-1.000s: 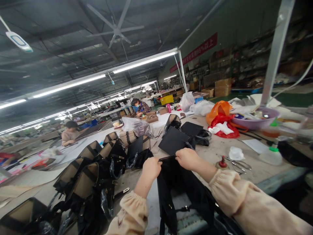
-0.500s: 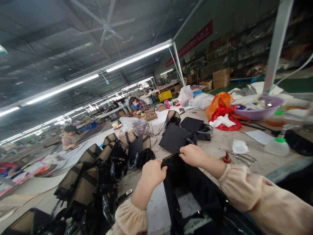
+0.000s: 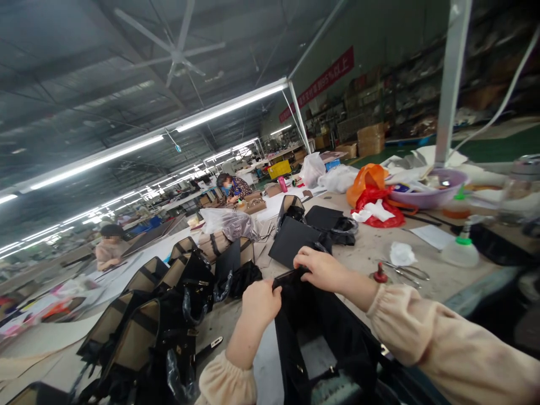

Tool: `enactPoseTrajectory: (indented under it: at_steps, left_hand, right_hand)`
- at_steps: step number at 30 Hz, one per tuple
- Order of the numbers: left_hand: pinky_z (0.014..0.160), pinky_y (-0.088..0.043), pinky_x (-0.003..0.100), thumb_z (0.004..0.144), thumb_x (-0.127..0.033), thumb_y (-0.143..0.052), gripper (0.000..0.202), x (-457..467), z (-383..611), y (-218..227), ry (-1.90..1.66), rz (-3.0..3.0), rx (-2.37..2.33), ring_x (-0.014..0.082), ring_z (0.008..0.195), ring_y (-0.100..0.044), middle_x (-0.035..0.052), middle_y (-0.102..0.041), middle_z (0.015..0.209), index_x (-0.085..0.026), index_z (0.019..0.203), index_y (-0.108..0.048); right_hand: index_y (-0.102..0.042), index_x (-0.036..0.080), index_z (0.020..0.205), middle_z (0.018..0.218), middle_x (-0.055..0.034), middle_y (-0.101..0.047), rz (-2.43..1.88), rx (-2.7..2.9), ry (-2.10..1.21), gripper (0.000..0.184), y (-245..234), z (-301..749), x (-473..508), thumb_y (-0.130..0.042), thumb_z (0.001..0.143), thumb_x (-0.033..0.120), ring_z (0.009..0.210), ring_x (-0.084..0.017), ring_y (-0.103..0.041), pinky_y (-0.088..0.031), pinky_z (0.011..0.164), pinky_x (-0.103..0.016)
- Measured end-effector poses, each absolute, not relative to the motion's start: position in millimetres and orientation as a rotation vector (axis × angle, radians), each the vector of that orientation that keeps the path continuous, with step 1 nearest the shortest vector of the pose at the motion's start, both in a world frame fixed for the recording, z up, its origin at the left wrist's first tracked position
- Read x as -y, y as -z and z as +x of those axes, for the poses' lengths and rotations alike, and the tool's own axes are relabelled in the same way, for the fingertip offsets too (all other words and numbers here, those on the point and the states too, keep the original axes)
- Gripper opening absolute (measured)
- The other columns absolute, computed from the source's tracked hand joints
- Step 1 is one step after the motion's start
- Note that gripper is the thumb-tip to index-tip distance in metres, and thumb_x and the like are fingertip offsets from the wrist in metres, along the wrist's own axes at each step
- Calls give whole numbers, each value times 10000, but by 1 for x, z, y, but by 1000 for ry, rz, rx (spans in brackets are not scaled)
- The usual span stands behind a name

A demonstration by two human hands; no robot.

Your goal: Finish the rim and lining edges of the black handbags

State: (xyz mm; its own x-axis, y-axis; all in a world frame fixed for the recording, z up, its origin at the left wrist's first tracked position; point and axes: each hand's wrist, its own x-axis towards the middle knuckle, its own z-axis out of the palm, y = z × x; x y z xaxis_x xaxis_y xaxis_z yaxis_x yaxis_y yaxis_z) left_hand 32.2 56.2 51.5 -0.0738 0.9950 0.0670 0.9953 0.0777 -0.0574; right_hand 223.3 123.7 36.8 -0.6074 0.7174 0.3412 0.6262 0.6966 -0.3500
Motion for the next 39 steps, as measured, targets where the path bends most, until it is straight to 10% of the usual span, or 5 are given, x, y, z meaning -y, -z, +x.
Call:
enactPoseTrajectory:
  at_steps: [6,23,39]
  left_hand:
    - [761,-436,230,739,-217,-651,225,-70,29,-47,553,-2279,2125,149,876,-606,-16,-650,977,-251,951,-581]
    - [830,-472,284,744,-121,-626,170,-77,24,-32,716,-2436,1744,152,922,-591,-4,-562,1142,-248,856,-649]
    - [793,-447,236,725,-67,-625,136,-83,19,-31,904,-2607,1645,127,868,-578,0,-608,951,-199,693,-641]
  right_hand:
    - [-633,234,899,996,-1,-546,-904,2472,-268,194,-32,222,-134,-629,723,153,834,-131,-550,-389,704,-223]
    - [-689,226,687,898,-4,-580,-664,2454,-303,100,-27,215,-141,-670,734,140,853,-147,-511,-399,742,-252]
    - [-701,260,912,978,-27,-577,-558,2530,-233,201,-30,208,-144,-715,713,232,906,-169,-507,-403,824,-292]
